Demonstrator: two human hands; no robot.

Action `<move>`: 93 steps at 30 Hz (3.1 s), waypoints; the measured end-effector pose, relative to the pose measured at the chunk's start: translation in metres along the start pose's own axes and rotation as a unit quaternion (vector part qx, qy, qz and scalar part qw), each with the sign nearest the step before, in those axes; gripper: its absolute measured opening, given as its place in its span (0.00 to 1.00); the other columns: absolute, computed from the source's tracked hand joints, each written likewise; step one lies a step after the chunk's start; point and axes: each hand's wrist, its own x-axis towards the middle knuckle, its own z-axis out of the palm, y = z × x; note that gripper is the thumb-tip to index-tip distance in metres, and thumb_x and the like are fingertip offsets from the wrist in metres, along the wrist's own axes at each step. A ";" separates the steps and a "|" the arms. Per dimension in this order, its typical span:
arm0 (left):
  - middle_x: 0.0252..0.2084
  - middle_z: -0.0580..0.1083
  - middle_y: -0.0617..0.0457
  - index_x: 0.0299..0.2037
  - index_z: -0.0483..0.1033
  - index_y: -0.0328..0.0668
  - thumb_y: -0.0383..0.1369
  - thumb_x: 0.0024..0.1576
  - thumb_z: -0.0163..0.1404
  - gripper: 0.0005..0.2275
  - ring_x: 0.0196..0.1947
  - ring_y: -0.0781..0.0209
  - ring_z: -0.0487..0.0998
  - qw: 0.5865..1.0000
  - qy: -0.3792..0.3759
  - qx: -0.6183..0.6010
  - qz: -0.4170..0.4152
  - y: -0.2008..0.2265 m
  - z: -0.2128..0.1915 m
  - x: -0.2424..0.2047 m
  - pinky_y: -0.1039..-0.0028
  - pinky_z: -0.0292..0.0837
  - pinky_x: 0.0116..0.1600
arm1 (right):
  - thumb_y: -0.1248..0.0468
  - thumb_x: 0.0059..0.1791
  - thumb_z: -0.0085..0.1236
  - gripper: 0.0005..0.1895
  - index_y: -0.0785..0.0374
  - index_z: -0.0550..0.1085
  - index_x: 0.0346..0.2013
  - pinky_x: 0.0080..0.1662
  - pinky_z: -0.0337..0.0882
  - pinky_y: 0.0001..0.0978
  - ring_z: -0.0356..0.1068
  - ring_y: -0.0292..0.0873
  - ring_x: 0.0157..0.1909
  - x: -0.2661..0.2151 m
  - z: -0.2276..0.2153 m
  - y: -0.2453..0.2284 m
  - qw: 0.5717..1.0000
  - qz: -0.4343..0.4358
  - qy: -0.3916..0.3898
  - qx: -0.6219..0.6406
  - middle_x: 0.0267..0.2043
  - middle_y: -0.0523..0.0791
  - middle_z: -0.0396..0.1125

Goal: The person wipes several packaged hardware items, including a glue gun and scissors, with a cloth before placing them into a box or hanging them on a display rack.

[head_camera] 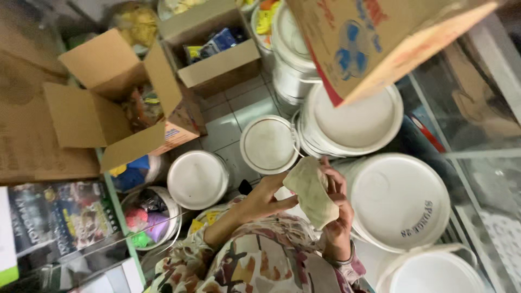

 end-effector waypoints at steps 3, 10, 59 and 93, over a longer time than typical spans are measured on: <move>0.32 0.76 0.50 0.48 0.76 0.33 0.31 0.62 0.55 0.10 0.29 0.64 0.76 0.997 0.008 -0.018 -0.079 -0.025 -0.043 -0.036 0.72 0.71 0.36 | 0.43 0.55 0.55 0.25 0.60 0.68 0.52 0.67 0.65 0.54 0.61 0.58 0.70 0.013 0.024 0.052 0.997 0.047 -0.031 0.045 0.68 0.58 0.58; 0.23 0.74 0.49 0.32 0.75 0.30 0.33 0.64 0.56 0.12 0.24 0.67 0.76 0.974 0.054 0.001 -0.221 -0.041 -0.126 -0.100 0.72 0.69 0.30 | 0.43 0.56 0.53 0.31 0.67 0.62 0.59 0.59 0.71 0.40 0.67 0.49 0.59 0.045 0.100 0.138 0.970 0.196 -0.079 0.120 0.65 0.59 0.62; 0.29 0.78 0.50 0.42 0.81 0.31 0.32 0.61 0.55 0.09 0.29 0.71 0.74 0.824 0.517 -0.004 -0.233 -0.196 -0.419 0.171 0.75 0.71 0.35 | 0.56 0.49 0.67 0.29 0.58 0.62 0.58 0.62 0.68 0.43 0.64 0.49 0.62 0.530 0.261 0.432 0.818 0.307 -0.421 0.244 0.63 0.53 0.60; 0.66 0.64 0.47 0.68 0.61 0.49 0.42 0.51 0.60 0.34 0.70 0.46 0.61 0.318 0.566 0.081 -0.756 -0.538 -0.417 -0.055 0.42 0.59 0.66 | 0.52 0.50 0.66 0.29 0.62 0.61 0.53 0.54 0.72 0.36 0.68 0.46 0.53 0.451 0.432 0.616 0.619 0.349 -0.685 0.160 0.55 0.57 0.66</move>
